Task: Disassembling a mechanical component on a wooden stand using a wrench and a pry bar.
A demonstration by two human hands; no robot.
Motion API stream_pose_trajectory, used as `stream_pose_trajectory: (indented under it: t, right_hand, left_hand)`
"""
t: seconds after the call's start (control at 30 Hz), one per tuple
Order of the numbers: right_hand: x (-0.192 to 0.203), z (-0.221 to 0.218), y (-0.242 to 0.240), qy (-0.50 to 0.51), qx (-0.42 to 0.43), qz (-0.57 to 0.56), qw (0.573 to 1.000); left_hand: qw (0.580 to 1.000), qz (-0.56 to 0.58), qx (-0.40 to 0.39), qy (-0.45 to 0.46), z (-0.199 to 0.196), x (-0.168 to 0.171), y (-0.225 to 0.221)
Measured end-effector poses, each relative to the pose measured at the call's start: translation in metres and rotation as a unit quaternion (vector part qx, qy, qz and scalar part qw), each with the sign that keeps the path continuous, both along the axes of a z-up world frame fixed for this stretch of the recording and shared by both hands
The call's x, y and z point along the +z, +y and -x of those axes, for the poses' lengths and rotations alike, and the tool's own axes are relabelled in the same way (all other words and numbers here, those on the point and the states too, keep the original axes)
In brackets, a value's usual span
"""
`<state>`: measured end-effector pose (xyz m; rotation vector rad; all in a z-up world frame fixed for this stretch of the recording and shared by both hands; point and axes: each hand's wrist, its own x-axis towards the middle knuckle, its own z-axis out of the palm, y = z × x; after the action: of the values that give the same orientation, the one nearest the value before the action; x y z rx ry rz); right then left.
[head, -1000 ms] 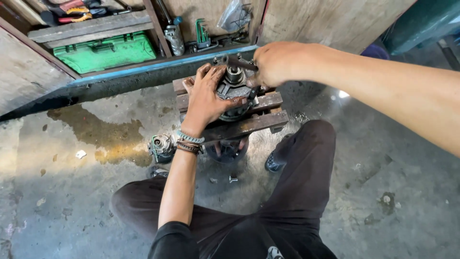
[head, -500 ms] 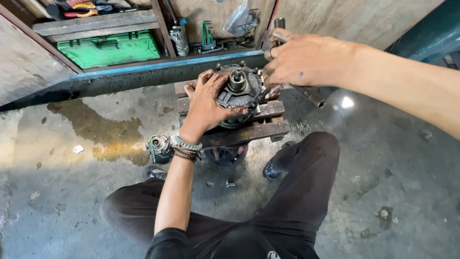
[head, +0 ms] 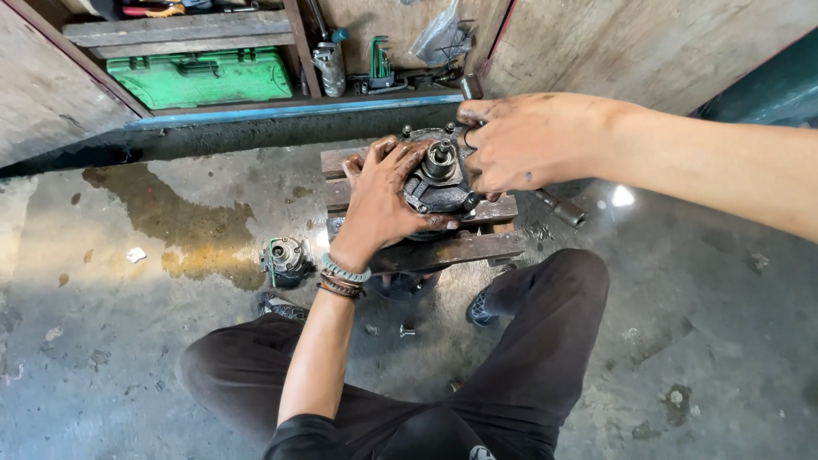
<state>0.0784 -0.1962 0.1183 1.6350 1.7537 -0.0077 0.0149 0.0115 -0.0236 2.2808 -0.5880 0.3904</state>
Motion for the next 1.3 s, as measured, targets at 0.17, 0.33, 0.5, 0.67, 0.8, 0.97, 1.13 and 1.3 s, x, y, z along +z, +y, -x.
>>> stream_pose_trajectory:
  t: [0.17,0.33,0.5,0.67,0.8,0.97,1.13,1.3]
  right_hand:
    - [0.007,-0.004,0.015,0.02,-0.003,0.083,0.996]
    - [-0.01,-0.007,0.006,0.017,0.013,0.054,0.998]
    - [-0.02,-0.012,-0.004,0.009,-0.008,0.006,1.0]
    - [-0.033,-0.015,-0.007,0.021,-0.038,-0.078,0.996]
    - [-0.032,-0.012,-0.008,0.006,-0.082,-0.15,0.985]
    - [0.004,0.032,0.016,0.07,-0.406,-0.123,0.903]
    - [0.003,0.031,0.028,0.092,-0.669,-0.018,0.738]
    - [0.014,0.038,0.031,0.197,-0.738,-0.091,0.639]
  left_hand:
    - [0.997,-0.03,0.033,0.056,-0.004,0.0,-0.005]
    - [0.997,-0.021,0.05,0.055,0.002,0.008,-0.008]
    - [0.999,0.046,0.021,0.002,0.009,0.01,-0.009]
    - [0.996,0.08,-0.006,-0.038,0.002,-0.003,-0.01]
    - [0.993,0.1,-0.009,-0.062,0.0,-0.011,-0.011]
    - [0.994,0.092,0.023,-0.053,0.008,0.0,-0.017]
    - [0.996,0.068,0.041,-0.043,0.003,-0.008,-0.016]
    - [0.996,0.029,0.06,-0.057,0.004,-0.01,-0.016]
